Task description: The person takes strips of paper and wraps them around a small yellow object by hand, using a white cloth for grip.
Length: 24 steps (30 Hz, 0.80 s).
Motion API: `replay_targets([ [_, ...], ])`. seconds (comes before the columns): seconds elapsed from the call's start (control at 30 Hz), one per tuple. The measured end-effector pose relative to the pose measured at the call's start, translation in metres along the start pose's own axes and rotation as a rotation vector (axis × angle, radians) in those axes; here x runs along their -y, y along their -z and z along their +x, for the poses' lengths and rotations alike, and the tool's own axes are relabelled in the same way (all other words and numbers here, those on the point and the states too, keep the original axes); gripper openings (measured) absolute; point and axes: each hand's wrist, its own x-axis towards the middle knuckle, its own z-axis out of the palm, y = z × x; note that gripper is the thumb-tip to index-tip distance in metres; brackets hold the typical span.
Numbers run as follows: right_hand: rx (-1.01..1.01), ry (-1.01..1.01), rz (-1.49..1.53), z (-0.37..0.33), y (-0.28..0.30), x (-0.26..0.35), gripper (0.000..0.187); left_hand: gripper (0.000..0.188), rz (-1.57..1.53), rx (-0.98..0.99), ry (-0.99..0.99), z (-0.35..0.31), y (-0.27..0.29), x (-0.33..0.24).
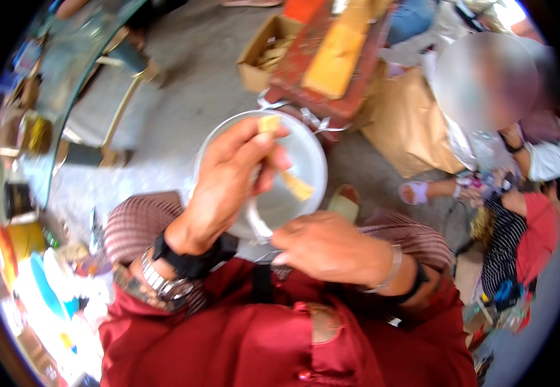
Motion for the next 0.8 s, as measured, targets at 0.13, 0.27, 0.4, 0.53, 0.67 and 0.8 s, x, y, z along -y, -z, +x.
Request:
replay_targets([
  [0.13,-0.383,0.043,0.263,0.006,0.035,0.007,0.011,0.027,-0.183,0.058,-0.043,0.0,0.014,0.004],
  [0.27,-0.66,-0.254,0.668,0.006,0.043,0.005,0.021,0.028,-0.264,0.047,-0.107,0.001,0.012,0.005],
  [0.4,-0.514,-0.412,1.025,0.012,0.029,0.005,0.04,0.029,-0.267,0.054,-0.109,0.0,0.006,0.001],
  [0.53,-0.35,-0.43,1.129,0.011,0.026,0.002,0.04,0.03,-0.27,0.158,-0.088,-0.005,0.003,0.004],
  [0.67,-0.222,-0.469,1.348,0.01,0.03,-0.002,0.042,0.028,-0.293,0.232,-0.062,-0.011,0.002,0.003],
  [0.8,-0.185,-0.402,1.236,0.014,0.032,-0.002,0.038,0.025,-0.389,0.311,0.007,-0.017,0.0,-0.005],
])
